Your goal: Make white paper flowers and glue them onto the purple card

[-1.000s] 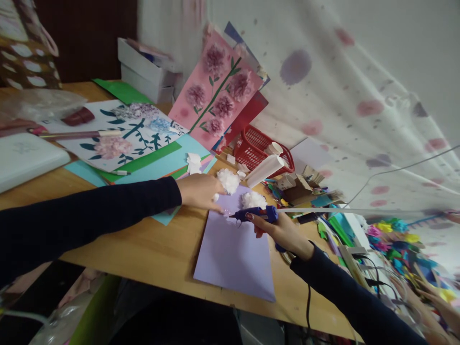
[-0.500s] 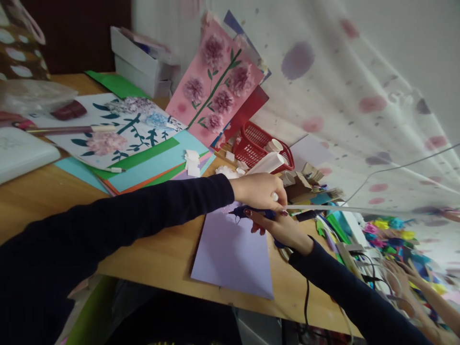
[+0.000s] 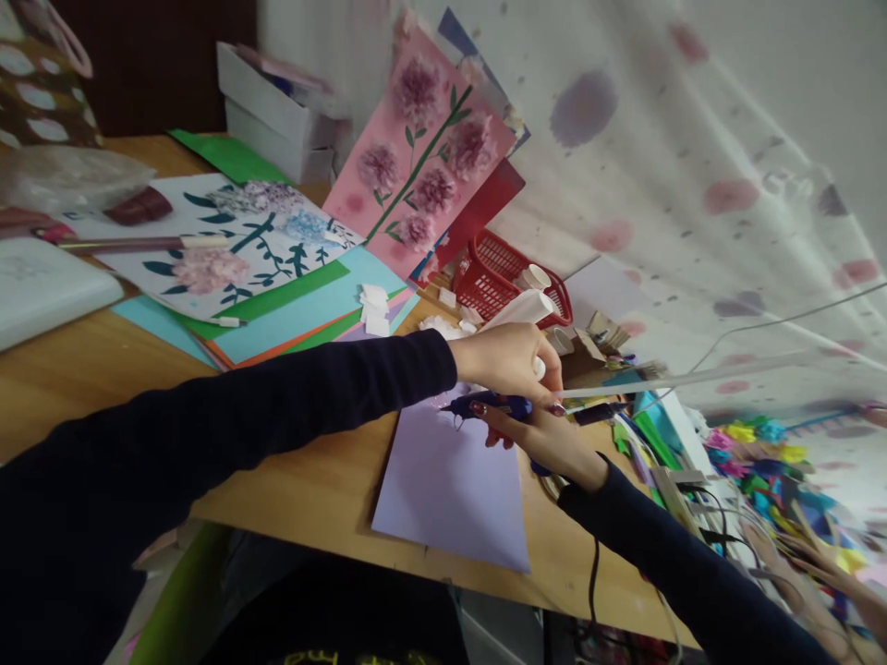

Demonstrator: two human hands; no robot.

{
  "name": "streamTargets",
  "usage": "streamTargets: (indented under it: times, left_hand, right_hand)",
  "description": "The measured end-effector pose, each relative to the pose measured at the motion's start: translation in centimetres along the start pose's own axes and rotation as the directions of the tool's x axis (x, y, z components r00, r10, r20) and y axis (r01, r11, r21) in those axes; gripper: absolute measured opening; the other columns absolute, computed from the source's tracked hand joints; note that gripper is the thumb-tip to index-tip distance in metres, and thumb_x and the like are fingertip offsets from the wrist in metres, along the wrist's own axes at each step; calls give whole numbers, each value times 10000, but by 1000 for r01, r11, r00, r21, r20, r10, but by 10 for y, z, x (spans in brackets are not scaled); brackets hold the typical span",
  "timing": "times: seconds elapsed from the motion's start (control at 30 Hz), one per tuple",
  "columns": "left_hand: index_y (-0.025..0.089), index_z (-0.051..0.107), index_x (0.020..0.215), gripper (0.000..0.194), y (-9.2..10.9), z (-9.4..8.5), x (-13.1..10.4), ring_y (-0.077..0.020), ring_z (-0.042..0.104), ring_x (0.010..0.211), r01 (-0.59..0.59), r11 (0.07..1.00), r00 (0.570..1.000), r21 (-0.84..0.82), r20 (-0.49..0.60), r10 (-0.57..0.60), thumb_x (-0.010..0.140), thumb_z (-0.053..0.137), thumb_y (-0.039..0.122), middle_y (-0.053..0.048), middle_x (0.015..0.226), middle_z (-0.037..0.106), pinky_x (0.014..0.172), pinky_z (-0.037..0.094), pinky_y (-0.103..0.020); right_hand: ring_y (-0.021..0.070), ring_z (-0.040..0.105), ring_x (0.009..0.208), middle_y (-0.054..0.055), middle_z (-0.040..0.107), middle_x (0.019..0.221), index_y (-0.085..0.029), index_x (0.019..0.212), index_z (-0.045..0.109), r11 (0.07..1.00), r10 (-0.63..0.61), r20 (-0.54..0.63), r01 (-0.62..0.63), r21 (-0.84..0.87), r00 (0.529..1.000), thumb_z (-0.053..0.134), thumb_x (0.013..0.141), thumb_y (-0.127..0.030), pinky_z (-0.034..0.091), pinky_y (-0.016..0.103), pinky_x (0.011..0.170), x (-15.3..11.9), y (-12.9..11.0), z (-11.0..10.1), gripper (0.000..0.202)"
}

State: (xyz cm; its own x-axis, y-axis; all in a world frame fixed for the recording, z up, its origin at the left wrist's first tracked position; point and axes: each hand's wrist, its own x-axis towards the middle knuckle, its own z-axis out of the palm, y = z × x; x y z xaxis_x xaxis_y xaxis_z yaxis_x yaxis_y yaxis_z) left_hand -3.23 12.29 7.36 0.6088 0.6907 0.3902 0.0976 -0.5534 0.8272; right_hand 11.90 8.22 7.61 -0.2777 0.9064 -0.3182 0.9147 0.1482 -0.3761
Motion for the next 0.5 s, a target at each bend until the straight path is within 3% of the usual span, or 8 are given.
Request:
streamTargets:
  times: [0.1,0.27,0.37,0.5]
  left_hand:
    - [130,722,776,208,2,1,0,-161,625,722,23,998,1000,52,-18,-22,646,774,284,-51,821,695,630,444,-245]
    - [136,693,1007,422,-6,-18,-24,-176,642,789,112,973,992,199,39,-123,654,778,352,-57,913,713,682,443,-248]
    - [149,689,1024,569,-26,-30,-55,-245,633,914,183,864,970,469,54,-236,591,781,506,-88,997,701,726,440,-283]
    - [159,619,1143,770,-47,-31,-89,-280,625,946,241,743,939,625,43,-341,569,708,665,-107,1064,685,710,443,-302]
  right_hand:
    - [150,571,525,49,665,588,-189,556,642,1000,-20,-24,20,-22,1000,540,792,-595,441,284,534,1,0,1,481]
    - [163,597,564,46,642,559,-172,581,600,989,-85,-32,88,119,996,539,797,-586,451,285,564,3,5,3,471]
    - [143,581,508,24,608,533,-163,602,573,982,-67,2,66,175,998,544,794,-601,449,276,541,3,9,4,478]
    - [108,513,441,-6,573,545,-169,694,610,989,-31,-18,33,147,999,572,777,-601,384,241,431,1,13,4,441]
